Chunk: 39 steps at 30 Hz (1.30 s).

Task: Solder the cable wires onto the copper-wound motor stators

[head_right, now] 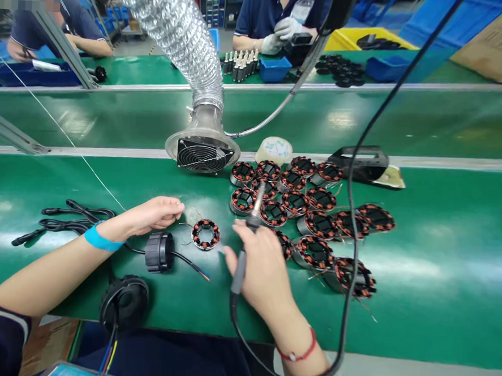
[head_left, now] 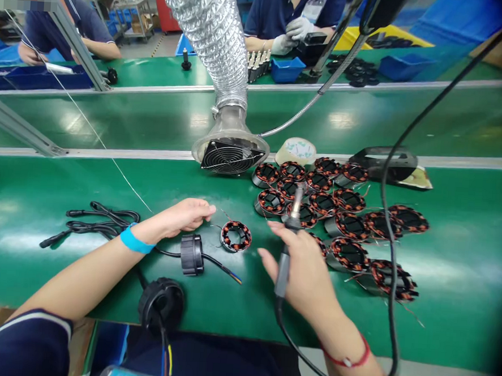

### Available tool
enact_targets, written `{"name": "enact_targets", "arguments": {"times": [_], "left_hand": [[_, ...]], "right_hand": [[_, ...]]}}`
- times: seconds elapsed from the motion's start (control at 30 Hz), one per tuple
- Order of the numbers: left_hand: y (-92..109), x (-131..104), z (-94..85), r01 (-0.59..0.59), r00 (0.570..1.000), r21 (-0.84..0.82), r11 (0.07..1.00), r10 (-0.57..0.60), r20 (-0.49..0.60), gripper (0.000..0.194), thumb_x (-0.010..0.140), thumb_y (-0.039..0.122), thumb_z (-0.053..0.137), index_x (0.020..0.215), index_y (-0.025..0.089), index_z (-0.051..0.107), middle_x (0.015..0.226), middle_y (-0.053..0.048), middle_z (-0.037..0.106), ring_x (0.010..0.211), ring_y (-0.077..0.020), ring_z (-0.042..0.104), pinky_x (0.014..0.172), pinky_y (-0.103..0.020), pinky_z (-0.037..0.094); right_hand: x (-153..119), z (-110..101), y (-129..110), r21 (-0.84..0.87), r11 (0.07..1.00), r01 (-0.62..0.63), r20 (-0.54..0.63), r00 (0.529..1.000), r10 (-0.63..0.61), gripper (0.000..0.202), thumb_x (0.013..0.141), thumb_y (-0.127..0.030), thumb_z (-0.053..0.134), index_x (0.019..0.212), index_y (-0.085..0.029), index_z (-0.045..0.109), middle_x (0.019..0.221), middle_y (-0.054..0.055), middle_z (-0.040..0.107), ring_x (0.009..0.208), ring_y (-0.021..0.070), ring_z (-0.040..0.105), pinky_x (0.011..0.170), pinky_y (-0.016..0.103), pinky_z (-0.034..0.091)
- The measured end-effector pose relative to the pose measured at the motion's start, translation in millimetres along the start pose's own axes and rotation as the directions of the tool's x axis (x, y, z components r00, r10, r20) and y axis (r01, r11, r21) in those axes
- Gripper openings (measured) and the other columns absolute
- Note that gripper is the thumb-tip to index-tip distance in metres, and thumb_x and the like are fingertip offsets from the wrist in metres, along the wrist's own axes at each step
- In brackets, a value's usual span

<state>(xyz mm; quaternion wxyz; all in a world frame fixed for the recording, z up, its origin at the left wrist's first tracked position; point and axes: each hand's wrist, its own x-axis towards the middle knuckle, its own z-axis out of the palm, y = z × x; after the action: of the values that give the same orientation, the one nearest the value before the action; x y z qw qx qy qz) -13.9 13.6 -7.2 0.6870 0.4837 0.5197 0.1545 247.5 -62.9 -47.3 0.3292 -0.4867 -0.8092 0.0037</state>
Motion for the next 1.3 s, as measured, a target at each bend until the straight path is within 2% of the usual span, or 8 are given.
{"name": "enact_targets", "arguments": {"times": [0.17,0.43,0.63,0.77,0.9,1.0,1.17,1.3], "left_hand": [[-1,-6,-0.5,-0.153,0.988,0.367,0.918,0.129,0.089,0.032,0.084,0.043,0.060,0.077,0.013,0.065,0.063,0.002,0.050,0.059,-0.0087,0.040,0.055,-0.021,0.030],[5,11,4.9,-0.403,0.898,0.391,0.828,0.275,0.343,0.027,0.091,0.034,0.049,0.079,0.014,0.064,0.077,-0.001,0.062,0.074,-0.0125,0.053,0.074,-0.024,0.041],[9,22,5.4,-0.276,0.939,0.403,0.873,0.334,-0.079,0.021,0.086,0.034,0.055,0.080,0.015,0.059,0.067,0.004,0.050,0.063,-0.0101,0.041,0.062,-0.023,0.033],[8,23,2.6,-0.197,0.980,0.405,0.893,0.194,0.050,0.028,0.085,0.034,0.054,0.069,0.013,0.063,0.061,0.002,0.051,0.059,-0.0097,0.041,0.060,-0.023,0.032],[4,28,6.7,-0.082,0.988,0.116,0.990,0.065,0.141,0.038,0.078,0.050,0.063,0.073,0.012,0.062,0.056,0.004,0.046,0.047,-0.0054,0.028,0.047,-0.022,0.017],[1,31,13.7,-0.098,0.981,-0.011,0.995,0.099,0.165,0.047,0.072,0.059,0.067,0.073,0.013,0.059,0.057,0.004,0.046,0.047,-0.0047,0.030,0.046,-0.020,0.015],[4,9,13.1,-0.109,0.993,0.128,0.986,0.101,0.063,0.050,0.080,0.063,0.059,0.078,0.014,0.057,0.057,0.007,0.038,0.048,-0.0051,0.026,0.047,-0.020,0.017],[3,-10,9.0,-0.107,0.964,0.362,0.926,0.007,0.266,0.042,0.085,0.054,0.060,0.077,0.012,0.064,0.062,0.004,0.047,0.057,-0.0072,0.036,0.054,-0.021,0.026]], "right_hand": [[12,35,-36,0.218,0.971,-0.100,0.125,0.989,0.074,0.049,0.087,-0.025,0.062,0.132,-0.020,0.043,0.126,0.017,0.062,0.112,0.0314,0.061,0.091,0.051,0.055],[4,50,-27,0.327,0.943,-0.058,0.052,0.998,0.043,0.050,0.089,-0.027,0.064,0.132,-0.021,0.040,0.127,0.016,0.062,0.114,0.0299,0.061,0.092,0.051,0.056],[7,48,-28,0.353,0.933,-0.072,0.050,0.997,0.058,0.051,0.090,-0.027,0.063,0.134,-0.022,0.038,0.128,0.015,0.061,0.118,0.0306,0.060,0.093,0.052,0.056],[6,48,-27,0.357,0.930,-0.083,0.065,0.996,0.064,0.053,0.089,-0.028,0.065,0.135,-0.021,0.038,0.129,0.016,0.061,0.117,0.0312,0.059,0.091,0.051,0.056],[6,51,-27,0.363,0.929,-0.075,0.066,0.996,0.055,0.053,0.089,-0.027,0.065,0.136,-0.022,0.039,0.130,0.016,0.060,0.116,0.0308,0.059,0.092,0.052,0.055],[7,52,-27,0.378,0.924,-0.055,0.054,0.998,0.037,0.053,0.089,-0.028,0.065,0.136,-0.023,0.041,0.126,0.014,0.062,0.111,0.0301,0.061,0.090,0.052,0.056],[7,53,-25,0.351,0.932,-0.090,-0.007,0.995,0.099,0.055,0.089,-0.029,0.065,0.137,-0.023,0.039,0.128,0.015,0.061,0.113,0.0311,0.059,0.092,0.053,0.054],[6,54,-23,0.334,0.937,-0.104,-0.034,0.992,0.122,0.053,0.090,-0.029,0.063,0.138,-0.024,0.038,0.127,0.015,0.061,0.113,0.0317,0.059,0.092,0.054,0.054]]}}
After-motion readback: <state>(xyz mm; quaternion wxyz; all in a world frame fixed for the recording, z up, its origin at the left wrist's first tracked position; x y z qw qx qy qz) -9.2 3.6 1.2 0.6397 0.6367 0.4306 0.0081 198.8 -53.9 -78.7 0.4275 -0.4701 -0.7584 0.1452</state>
